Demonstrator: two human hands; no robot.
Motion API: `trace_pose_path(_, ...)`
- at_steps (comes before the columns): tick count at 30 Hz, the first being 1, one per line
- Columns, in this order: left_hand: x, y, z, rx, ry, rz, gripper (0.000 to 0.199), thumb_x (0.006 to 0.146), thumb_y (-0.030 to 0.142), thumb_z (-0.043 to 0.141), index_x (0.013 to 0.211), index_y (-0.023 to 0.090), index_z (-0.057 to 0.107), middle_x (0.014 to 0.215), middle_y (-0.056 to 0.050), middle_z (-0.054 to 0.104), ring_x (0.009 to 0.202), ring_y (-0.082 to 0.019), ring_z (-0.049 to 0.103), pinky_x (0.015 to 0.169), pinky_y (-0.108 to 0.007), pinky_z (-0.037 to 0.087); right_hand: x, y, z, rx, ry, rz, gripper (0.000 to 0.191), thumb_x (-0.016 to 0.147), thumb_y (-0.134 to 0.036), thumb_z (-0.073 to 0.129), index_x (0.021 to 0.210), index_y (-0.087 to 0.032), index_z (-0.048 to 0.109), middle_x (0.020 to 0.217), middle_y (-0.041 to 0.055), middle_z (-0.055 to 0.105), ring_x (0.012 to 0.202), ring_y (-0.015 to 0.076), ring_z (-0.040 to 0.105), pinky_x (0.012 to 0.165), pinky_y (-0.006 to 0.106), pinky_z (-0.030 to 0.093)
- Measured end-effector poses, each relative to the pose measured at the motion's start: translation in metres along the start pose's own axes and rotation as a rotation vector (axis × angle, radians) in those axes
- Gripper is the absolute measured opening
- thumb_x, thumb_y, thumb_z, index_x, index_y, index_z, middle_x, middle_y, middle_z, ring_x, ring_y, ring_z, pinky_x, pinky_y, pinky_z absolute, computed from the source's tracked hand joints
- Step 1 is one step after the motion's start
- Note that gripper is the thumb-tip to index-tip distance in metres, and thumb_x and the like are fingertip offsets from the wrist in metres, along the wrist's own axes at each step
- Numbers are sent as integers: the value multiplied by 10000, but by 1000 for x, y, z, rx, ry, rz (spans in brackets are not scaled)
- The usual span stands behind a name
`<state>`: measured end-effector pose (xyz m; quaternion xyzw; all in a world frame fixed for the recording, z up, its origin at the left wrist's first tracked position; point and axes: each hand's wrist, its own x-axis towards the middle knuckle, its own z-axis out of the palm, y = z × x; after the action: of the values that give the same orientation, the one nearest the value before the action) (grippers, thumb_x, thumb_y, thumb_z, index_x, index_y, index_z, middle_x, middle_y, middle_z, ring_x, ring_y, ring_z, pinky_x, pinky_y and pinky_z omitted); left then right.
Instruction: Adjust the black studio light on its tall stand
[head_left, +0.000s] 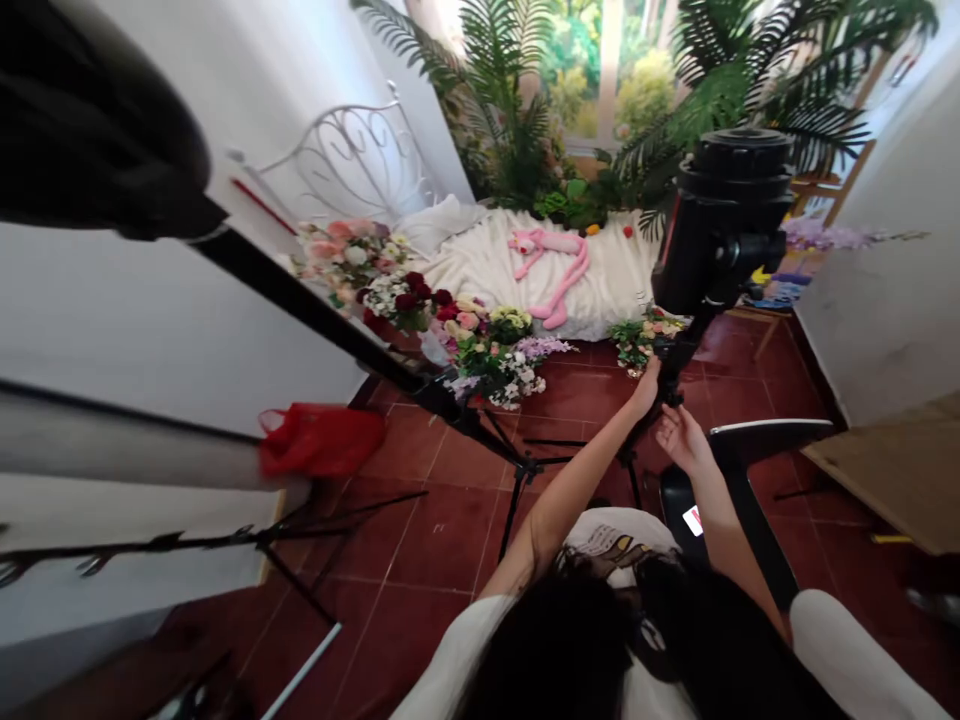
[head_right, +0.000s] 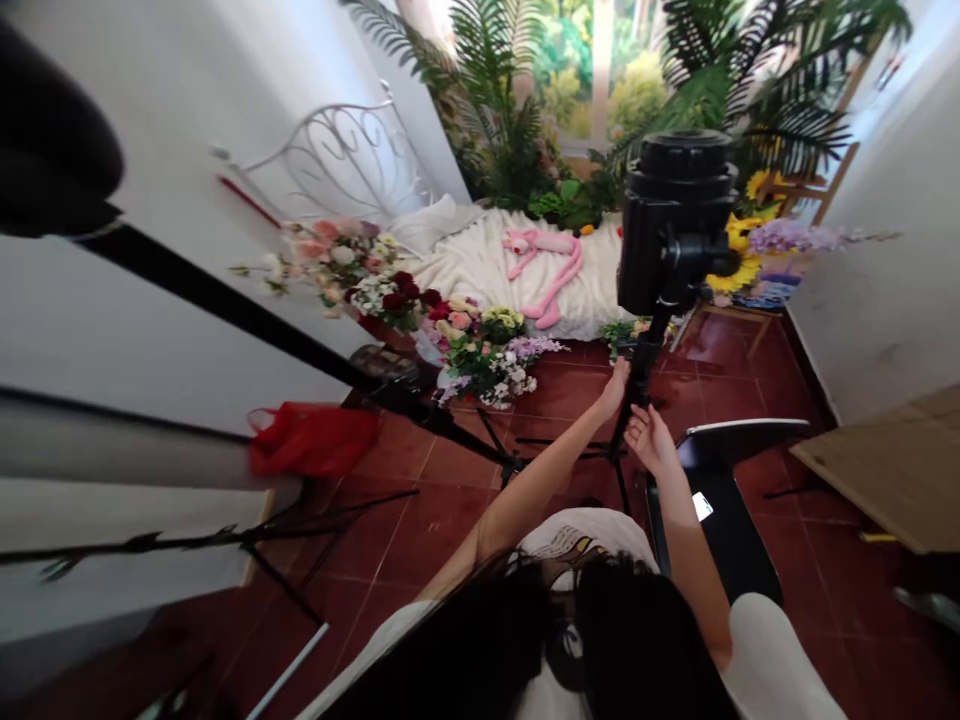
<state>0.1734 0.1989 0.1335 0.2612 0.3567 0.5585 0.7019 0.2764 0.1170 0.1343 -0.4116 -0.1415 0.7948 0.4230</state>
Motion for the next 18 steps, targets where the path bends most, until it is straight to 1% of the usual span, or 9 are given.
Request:
trace_pose_path(3,3,-2,1,37,-8,22,668,913,710,423,1009,120,721,828,-82,748,951,-216,688,900,-327,530,-8,-2,5,262,-143,62,172,976,-349,560,911,-204,624,599,-55,583,518,70,580,559,167,530)
trace_pose_path(5,5,-4,-2,41,1,25,618,934,652,433,924,109,727,809,-94,750,938,-216,693,911,-328,528,-10,-2,9,450,-260,74,195,994,-329,549,842,-210,572,604,-67,562,517,56,556,568,153,523)
trace_pose_path(8,11,-9,-7,19,19,35,456,943,500,495,868,110,720,830,-86,753,985,-211,691,987,-335,502,-6,-2,15,638,-402,54,317,1011,-289,533,712,-225,452,592,-77,541,508,50,532,581,153,523)
trace_pose_path(12,16,-10,-14,-4,61,38,244,893,329,572,877,136,721,921,-58,762,1123,-200,651,1130,-355,408,7,-1,24,811,-515,43,422,1027,-224,481,632,-238,334,510,-86,480,465,58,498,557,162,510)
trace_pose_path(13,17,-8,-17,0,45,27,219,883,309,582,881,142,724,941,-56,762,1155,-199,638,1158,-357,381,10,0,25,857,-533,34,439,1030,-218,468,620,-240,314,487,-88,458,449,60,484,542,162,502)
trace_pose_path(15,16,-2,-24,21,-40,-6,176,859,280,614,893,153,731,989,-57,761,1215,-203,612,1195,-358,336,15,3,27,939,-561,5,468,1032,-213,454,599,-243,279,455,-90,419,424,62,459,514,161,482)
trace_pose_path(17,13,4,-31,52,-125,-43,135,825,248,662,906,172,739,1055,-58,755,1277,-209,577,1215,-351,300,19,7,28,988,-592,-21,489,1025,-209,466,585,-242,255,440,-93,389,412,61,440,497,159,464)
trace_pose_path(18,11,6,-34,70,-142,-65,126,805,227,686,911,185,741,1087,-54,749,1305,-208,556,1223,-347,280,21,9,27,995,-616,-33,495,1019,-207,476,581,-240,247,438,-94,378,413,61,435,494,158,457)
